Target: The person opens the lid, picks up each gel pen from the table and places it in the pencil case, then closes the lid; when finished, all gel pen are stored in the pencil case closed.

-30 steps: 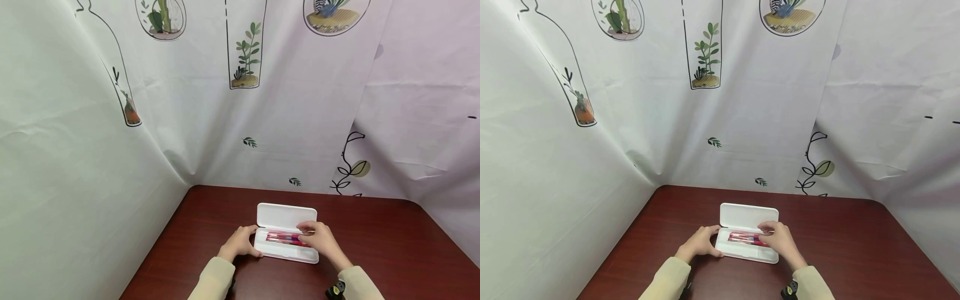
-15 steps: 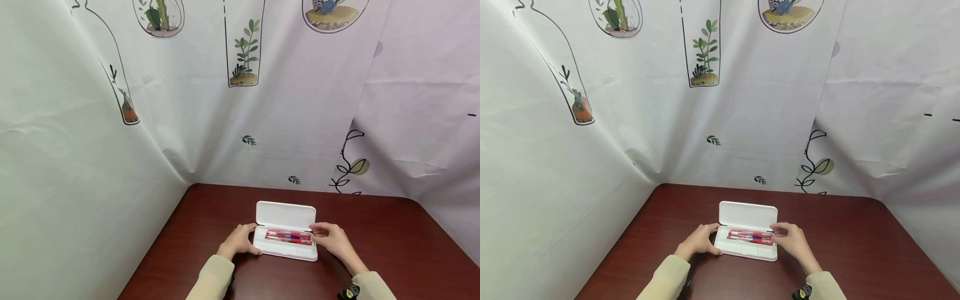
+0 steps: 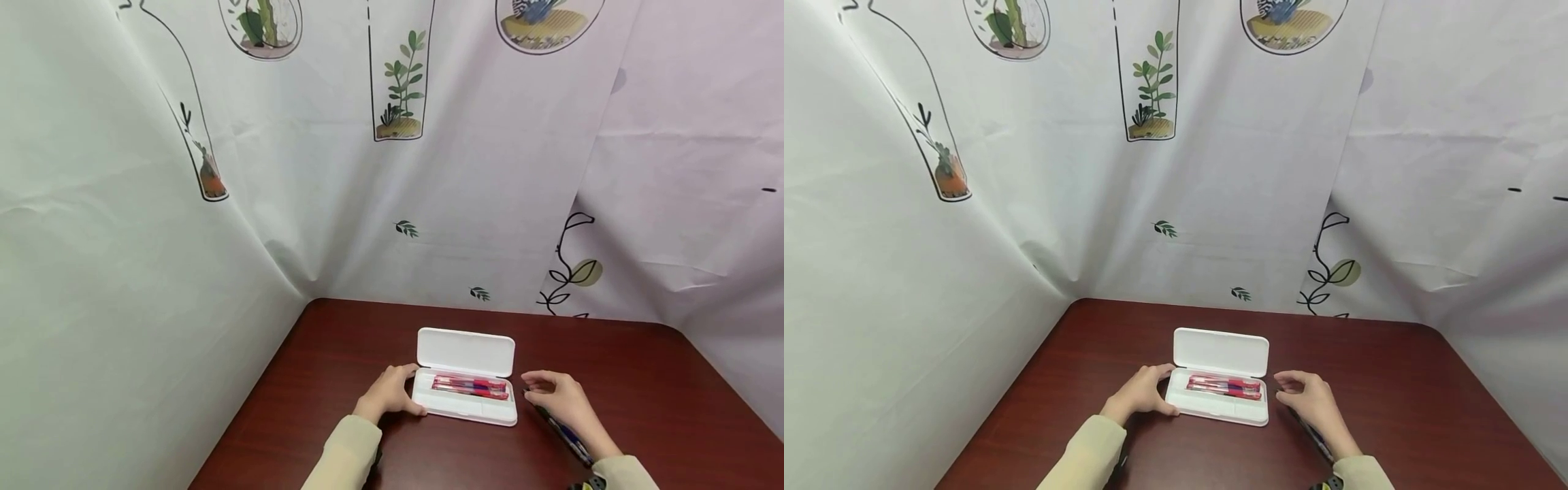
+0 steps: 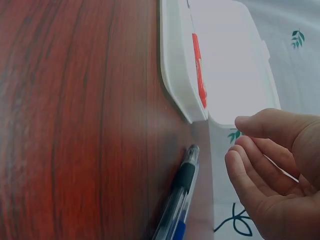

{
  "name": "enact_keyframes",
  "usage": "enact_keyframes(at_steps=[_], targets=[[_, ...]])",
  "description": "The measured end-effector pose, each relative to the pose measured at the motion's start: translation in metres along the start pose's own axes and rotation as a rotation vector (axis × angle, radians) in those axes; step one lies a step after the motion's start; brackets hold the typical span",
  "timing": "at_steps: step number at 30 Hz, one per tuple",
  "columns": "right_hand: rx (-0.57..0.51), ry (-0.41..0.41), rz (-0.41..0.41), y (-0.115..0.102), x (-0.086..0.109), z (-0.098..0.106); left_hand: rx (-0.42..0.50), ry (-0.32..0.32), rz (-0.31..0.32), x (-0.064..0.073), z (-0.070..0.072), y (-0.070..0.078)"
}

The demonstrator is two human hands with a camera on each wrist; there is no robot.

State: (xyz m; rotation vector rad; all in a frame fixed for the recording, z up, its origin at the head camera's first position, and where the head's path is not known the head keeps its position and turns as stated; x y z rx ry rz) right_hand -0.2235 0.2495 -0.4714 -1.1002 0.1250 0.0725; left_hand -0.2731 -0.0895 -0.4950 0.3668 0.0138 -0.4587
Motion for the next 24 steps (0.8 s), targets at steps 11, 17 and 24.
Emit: enact_keyframes(at_steps=[11,17,24], targets=[[0.094,0.026,-0.046,0.011,0.009,0.013,-0.007,0.0,0.01,0.0,-0.003,-0.001],[0.128,0.015,-0.06,0.016,0.015,0.018,-0.007,-0.003,0.011,0.0,-0.002,-0.002],[0.156,0.022,-0.088,0.024,0.019,0.023,0.001,-0.007,0.011,-0.001,-0.002,-0.001]])
Point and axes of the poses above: each hand's wrist, its own x-axis away from the middle knuckle, its own z-axis out of the back of the hand, y = z × x, the point moved 1 cm from there along -x, towards the middle knuckle, and after that the axes turned 14 degrees about -x, right-handed, at the moved point
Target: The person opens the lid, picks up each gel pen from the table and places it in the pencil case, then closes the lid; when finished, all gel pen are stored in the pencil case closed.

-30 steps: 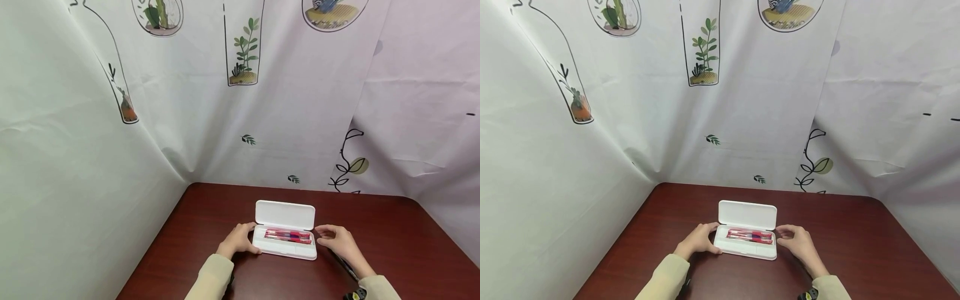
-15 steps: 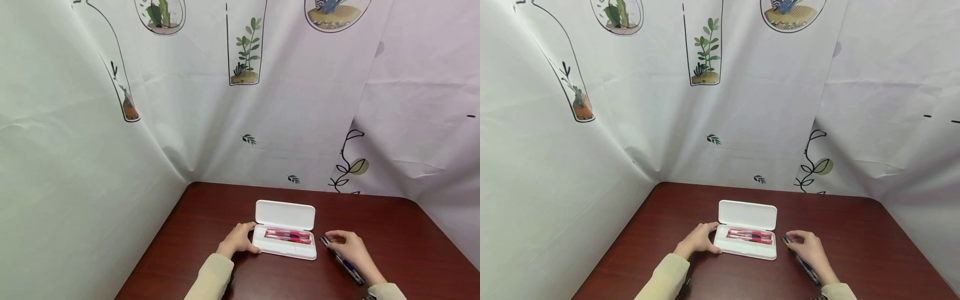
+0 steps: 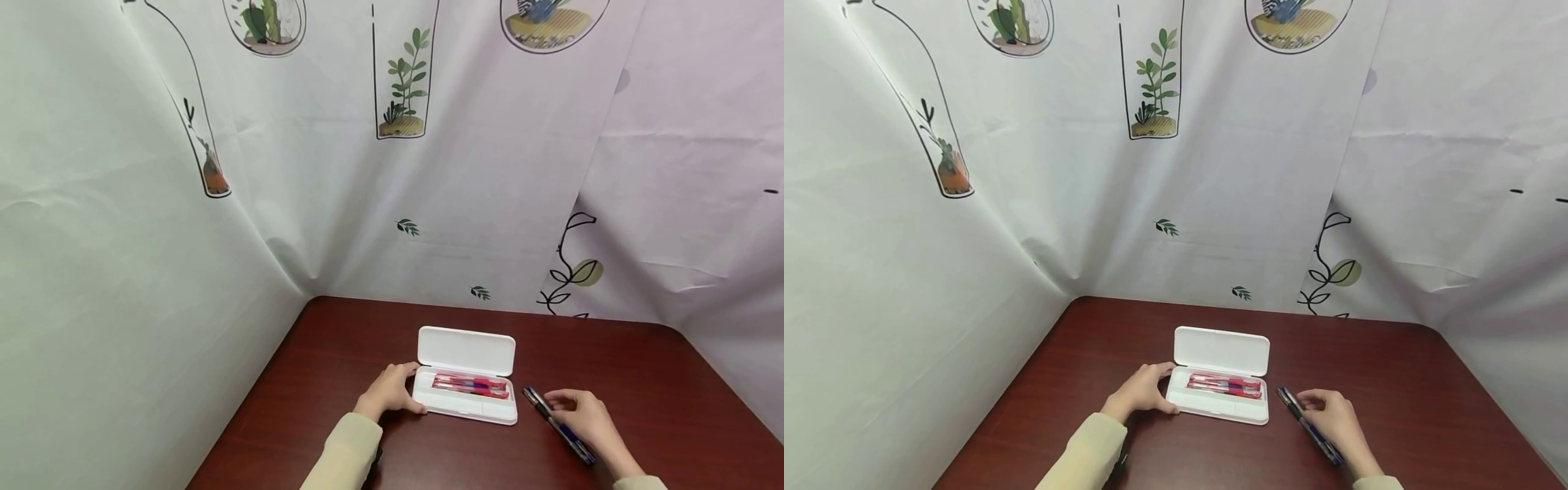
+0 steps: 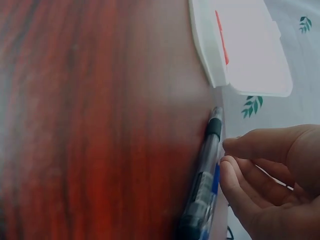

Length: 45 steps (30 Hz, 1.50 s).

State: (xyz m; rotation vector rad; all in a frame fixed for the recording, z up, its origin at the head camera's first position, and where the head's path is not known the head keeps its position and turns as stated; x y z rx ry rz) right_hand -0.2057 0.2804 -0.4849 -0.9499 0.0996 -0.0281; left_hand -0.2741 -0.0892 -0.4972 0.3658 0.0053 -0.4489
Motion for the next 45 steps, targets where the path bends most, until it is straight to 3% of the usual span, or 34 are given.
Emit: enact_keyframes(at_steps=[14,31,45], targets=[[0.106,0.05,-0.016,0.005,0.008,0.003,0.0,-0.01,0.019,-0.001,-0.001,0.0],[0.024,0.06,-0.085,0.005,0.007,0.005,0.007,-0.005,0.015,0.0,0.0,0.0],[0.002,0.084,-0.032,-0.008,0.004,0.001,0.009,-0.008,0.021,0.0,0.0,0.0]])
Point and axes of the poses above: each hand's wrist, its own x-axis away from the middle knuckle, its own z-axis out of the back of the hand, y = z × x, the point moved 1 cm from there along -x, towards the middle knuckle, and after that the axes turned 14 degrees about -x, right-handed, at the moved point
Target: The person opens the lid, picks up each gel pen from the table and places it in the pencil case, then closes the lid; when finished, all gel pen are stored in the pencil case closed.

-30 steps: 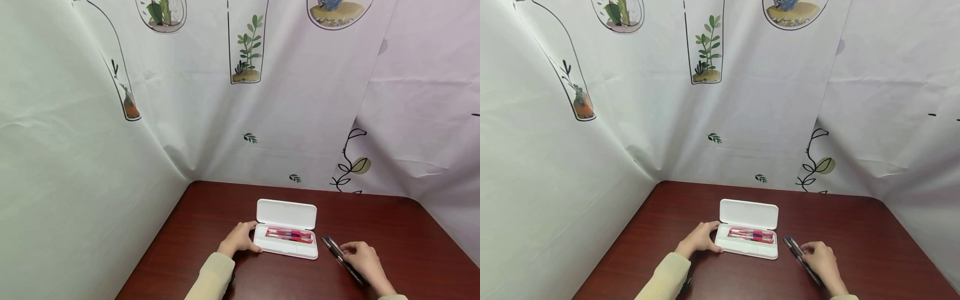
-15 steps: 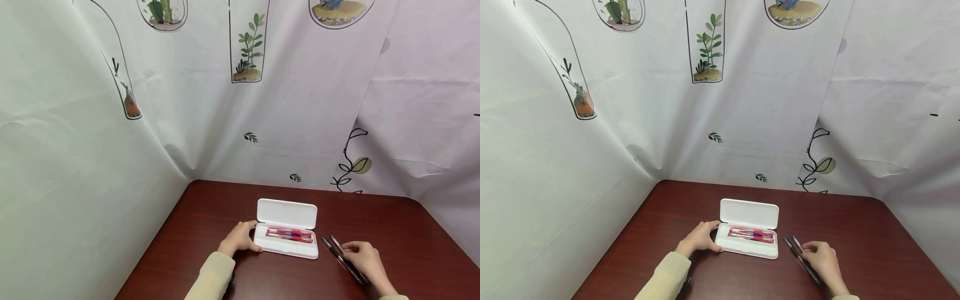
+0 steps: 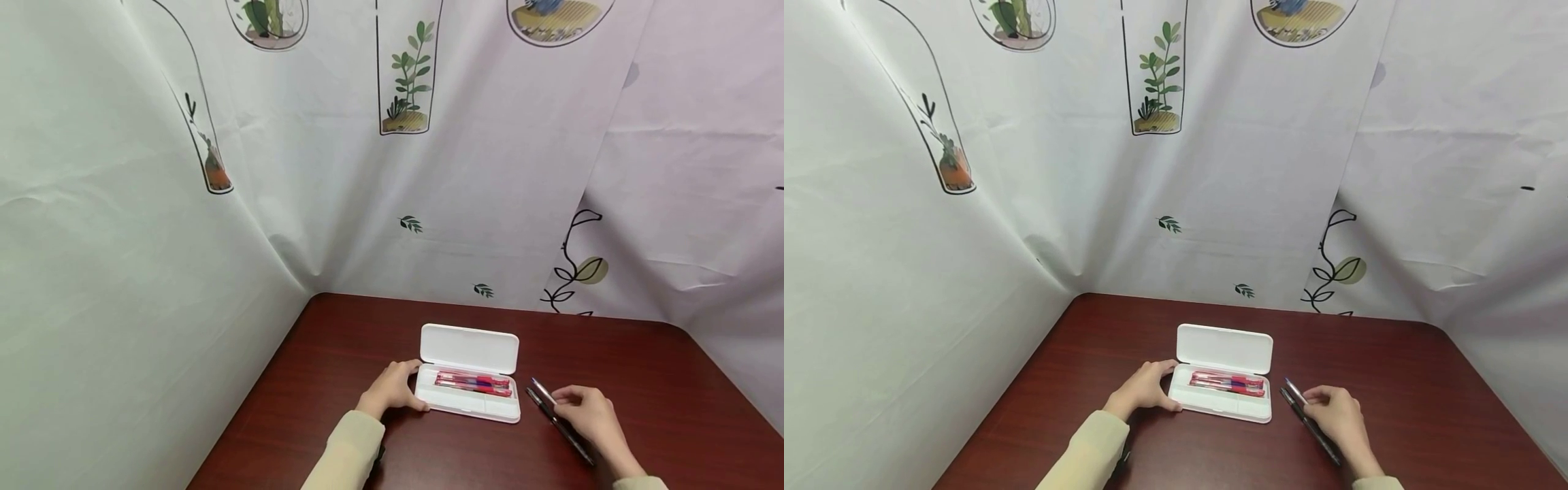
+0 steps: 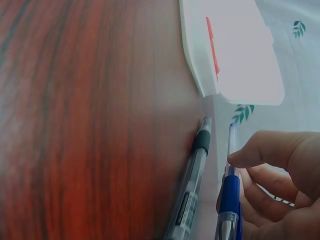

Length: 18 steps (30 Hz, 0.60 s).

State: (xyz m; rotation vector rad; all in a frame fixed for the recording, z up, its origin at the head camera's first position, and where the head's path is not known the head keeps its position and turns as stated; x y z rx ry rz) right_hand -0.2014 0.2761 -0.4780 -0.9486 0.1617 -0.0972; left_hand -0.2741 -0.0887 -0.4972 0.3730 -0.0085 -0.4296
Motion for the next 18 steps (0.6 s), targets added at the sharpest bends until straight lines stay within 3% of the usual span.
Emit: enact_keyframes(at_steps=[18], targets=[[-0.047,-0.048,0.085,-0.022,-0.012,-0.023,-0.006,0.003,0.003,0.0,0.0,0.0]])
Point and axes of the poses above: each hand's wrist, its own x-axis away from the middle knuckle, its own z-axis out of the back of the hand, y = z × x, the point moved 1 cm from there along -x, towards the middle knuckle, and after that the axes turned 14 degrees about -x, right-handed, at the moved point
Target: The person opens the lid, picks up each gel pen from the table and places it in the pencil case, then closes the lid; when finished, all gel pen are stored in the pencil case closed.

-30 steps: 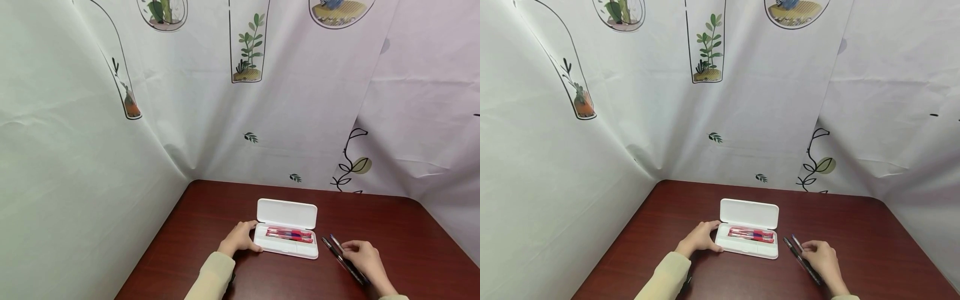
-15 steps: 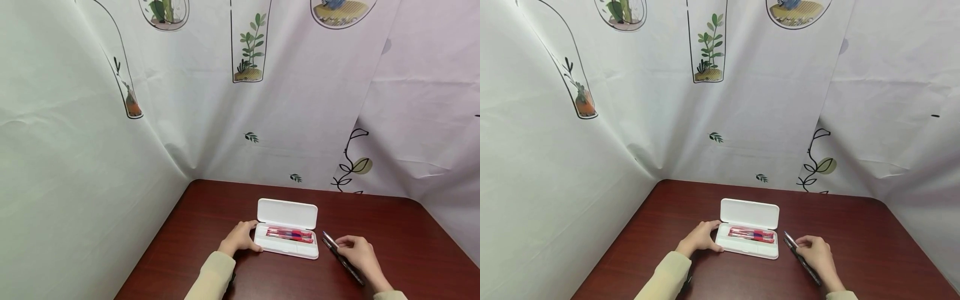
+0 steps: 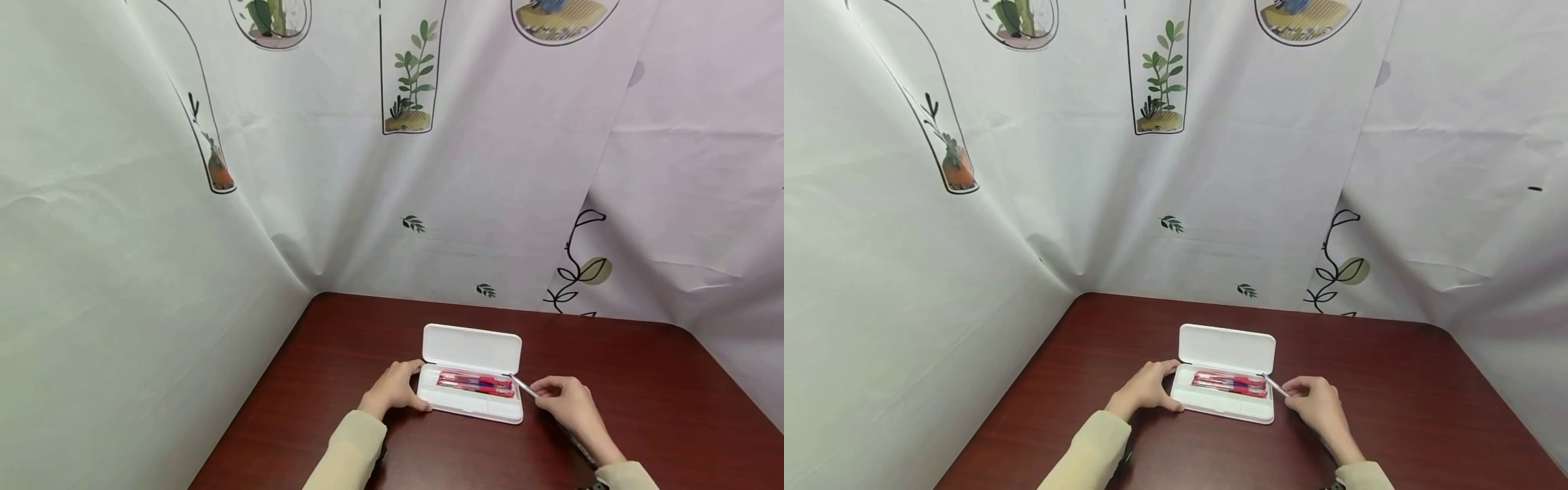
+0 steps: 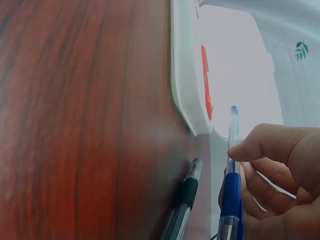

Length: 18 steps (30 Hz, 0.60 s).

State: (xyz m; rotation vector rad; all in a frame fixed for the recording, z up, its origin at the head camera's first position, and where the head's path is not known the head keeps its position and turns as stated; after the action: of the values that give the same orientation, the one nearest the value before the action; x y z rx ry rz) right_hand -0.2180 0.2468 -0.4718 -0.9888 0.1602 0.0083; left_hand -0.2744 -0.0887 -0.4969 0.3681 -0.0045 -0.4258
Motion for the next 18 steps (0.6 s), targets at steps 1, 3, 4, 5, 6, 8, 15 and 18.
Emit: enact_keyframes(at_steps=[1,3,4,5,6,8,15,18], targets=[[0.0,-0.003,0.001,-0.001,-0.001,-0.001,-0.001,0.0,0.001,0.0,0.0,0.0],[-0.002,-0.012,0.003,-0.003,-0.003,-0.004,-0.001,0.0,0.003,0.001,0.0,0.0],[-0.002,-0.014,0.004,-0.004,-0.003,-0.006,-0.002,-0.001,0.004,0.001,0.0,0.0],[-0.003,-0.017,0.006,-0.004,-0.004,-0.007,-0.003,-0.003,0.005,0.001,0.0,0.0],[0.0,-0.019,0.009,-0.005,-0.005,-0.009,-0.004,-0.004,0.005,0.002,0.0,0.001],[0.007,-0.026,0.018,-0.007,-0.006,-0.012,-0.006,-0.005,0.008,0.002,0.0,0.001],[-0.014,-0.046,0.056,-0.02,-0.013,-0.025,-0.007,-0.003,0.018,0.001,0.002,0.002],[-0.036,-0.051,0.058,-0.024,-0.016,-0.031,-0.009,-0.005,0.016,0.001,0.002,0.002]])
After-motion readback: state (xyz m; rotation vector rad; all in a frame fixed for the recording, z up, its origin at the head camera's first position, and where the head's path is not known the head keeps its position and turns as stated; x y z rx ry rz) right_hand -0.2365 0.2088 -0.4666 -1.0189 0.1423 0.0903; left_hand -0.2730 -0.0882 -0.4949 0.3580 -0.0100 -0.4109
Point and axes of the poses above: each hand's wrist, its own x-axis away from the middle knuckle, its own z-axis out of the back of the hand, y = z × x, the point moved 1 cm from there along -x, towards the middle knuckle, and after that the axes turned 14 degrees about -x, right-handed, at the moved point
